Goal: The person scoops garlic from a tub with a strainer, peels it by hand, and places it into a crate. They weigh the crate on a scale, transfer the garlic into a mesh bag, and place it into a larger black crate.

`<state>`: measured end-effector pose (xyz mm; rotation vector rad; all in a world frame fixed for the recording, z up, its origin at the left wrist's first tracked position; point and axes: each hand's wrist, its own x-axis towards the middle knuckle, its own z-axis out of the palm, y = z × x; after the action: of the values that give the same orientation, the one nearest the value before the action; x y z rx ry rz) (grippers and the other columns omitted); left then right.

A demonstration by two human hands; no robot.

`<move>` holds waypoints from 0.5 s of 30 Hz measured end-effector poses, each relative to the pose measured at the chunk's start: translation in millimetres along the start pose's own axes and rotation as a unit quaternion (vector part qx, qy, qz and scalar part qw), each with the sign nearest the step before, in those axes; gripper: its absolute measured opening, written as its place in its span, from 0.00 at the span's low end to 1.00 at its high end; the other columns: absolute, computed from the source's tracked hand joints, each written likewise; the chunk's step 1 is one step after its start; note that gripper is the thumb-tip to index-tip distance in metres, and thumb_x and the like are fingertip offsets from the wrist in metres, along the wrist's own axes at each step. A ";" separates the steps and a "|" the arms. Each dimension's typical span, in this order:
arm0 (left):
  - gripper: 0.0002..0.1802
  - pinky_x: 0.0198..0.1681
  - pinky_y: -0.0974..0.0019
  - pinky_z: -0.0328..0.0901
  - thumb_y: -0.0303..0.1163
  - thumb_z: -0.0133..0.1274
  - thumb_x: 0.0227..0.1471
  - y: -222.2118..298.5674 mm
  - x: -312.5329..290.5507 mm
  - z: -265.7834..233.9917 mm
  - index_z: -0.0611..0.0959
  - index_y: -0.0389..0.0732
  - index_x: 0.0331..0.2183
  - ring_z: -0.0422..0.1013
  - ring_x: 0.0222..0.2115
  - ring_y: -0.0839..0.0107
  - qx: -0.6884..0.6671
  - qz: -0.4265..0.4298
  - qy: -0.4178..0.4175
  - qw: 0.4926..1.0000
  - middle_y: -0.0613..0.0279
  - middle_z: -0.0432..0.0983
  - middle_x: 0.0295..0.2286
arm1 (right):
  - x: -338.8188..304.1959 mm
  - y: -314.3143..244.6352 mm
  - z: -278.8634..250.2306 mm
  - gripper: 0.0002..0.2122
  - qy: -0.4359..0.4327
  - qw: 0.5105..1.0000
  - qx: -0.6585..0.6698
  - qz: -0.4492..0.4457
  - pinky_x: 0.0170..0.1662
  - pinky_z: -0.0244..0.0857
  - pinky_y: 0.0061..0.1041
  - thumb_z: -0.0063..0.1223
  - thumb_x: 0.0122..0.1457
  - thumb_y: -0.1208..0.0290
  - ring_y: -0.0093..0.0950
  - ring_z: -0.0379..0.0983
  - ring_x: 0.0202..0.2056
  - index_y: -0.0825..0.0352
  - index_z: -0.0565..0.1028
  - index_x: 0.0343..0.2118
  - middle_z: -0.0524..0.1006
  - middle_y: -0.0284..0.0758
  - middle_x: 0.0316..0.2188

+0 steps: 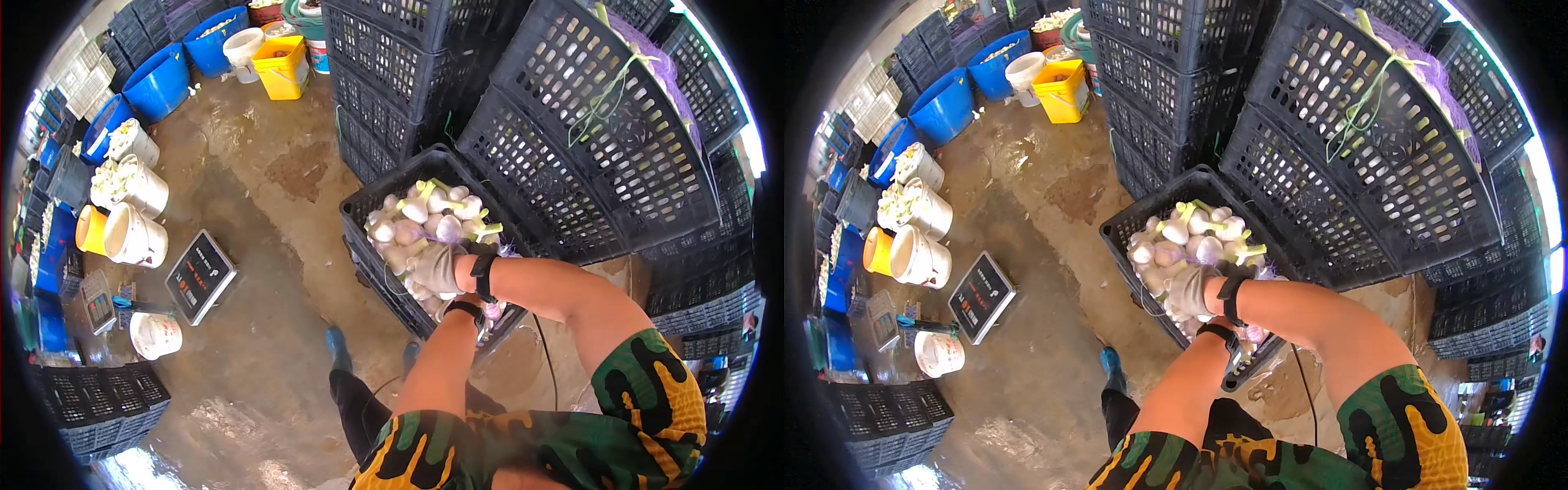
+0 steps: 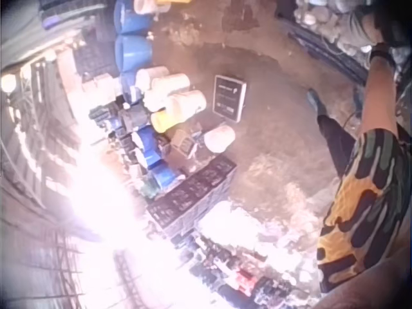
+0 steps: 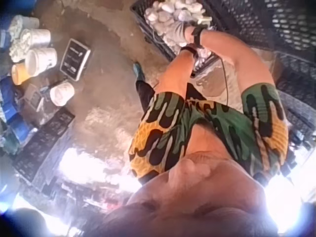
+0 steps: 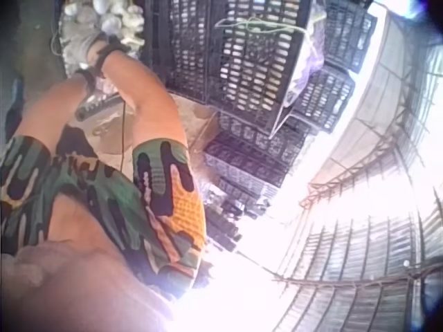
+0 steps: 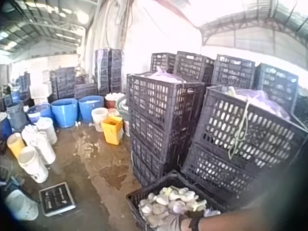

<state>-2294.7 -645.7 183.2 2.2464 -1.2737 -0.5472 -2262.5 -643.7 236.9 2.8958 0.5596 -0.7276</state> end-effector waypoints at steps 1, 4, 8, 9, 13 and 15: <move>0.22 0.52 0.47 0.54 0.46 0.37 0.53 1.0 -1.6 -7.4 0.77 0.49 0.44 0.68 0.46 0.59 0.042 0.015 -0.009 0.999 0.60 0.74 0.42 | 4.7 0.7 2.9 0.10 0.057 0.998 0.003 0.030 0.25 0.67 0.36 0.53 0.43 0.72 0.38 0.75 0.22 0.66 0.76 0.31 0.76 0.39 0.19; 0.20 0.55 0.45 0.51 0.44 0.38 0.53 10.8 -4.0 -13.0 0.78 0.51 0.44 0.67 0.46 0.61 0.091 0.054 -0.038 0.994 0.61 0.75 0.41 | 4.7 49.6 11.5 0.12 0.079 0.994 0.056 -0.044 0.28 0.69 0.33 0.54 0.44 0.72 0.36 0.76 0.30 0.65 0.76 0.33 0.78 0.39 0.27; 0.16 0.55 0.45 0.48 0.37 0.43 0.49 -10.4 -25.2 -3.1 0.79 0.54 0.40 0.68 0.44 0.64 0.157 0.133 0.129 0.970 0.65 0.75 0.37 | -26.4 80.2 -36.6 0.10 0.185 0.628 0.716 0.242 0.34 0.70 0.27 0.52 0.53 0.66 0.29 0.74 0.33 0.67 0.74 0.35 0.75 0.35 0.28; 0.14 0.53 0.47 0.50 0.34 0.44 0.47 -10.1 -25.0 -2.5 0.79 0.54 0.37 0.68 0.44 0.64 0.227 0.151 0.122 0.954 0.68 0.75 0.38 | -40.8 101.0 -19.1 0.10 0.238 0.427 0.826 0.281 0.33 0.70 0.26 0.49 0.57 0.64 0.28 0.73 0.31 0.66 0.74 0.33 0.74 0.34 0.26; 0.12 0.46 0.49 0.59 0.40 0.45 0.51 8.8 -9.4 -27.5 0.79 0.51 0.37 0.72 0.35 0.63 0.028 0.142 0.049 0.988 0.65 0.77 0.32 | -162.9 134.2 118.8 0.14 0.322 0.413 0.812 0.258 0.26 0.70 0.29 0.45 0.61 0.60 0.28 0.75 0.25 0.68 0.74 0.34 0.76 0.35 0.24; 0.14 0.32 0.57 0.68 0.43 0.49 0.50 -54.5 6.4 -32.9 0.79 0.45 0.34 0.75 0.30 0.56 -0.209 0.011 0.090 0.974 0.58 0.78 0.28 | -131.7 49.9 73.7 0.13 0.368 0.471 0.715 0.362 0.27 0.70 0.30 0.43 0.61 0.62 0.29 0.74 0.25 0.69 0.74 0.32 0.76 0.35 0.25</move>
<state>-2236.6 -620.0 176.2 1.8820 -0.9843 -0.5322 -2383.6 -746.6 235.1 3.7578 -2.4095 0.7366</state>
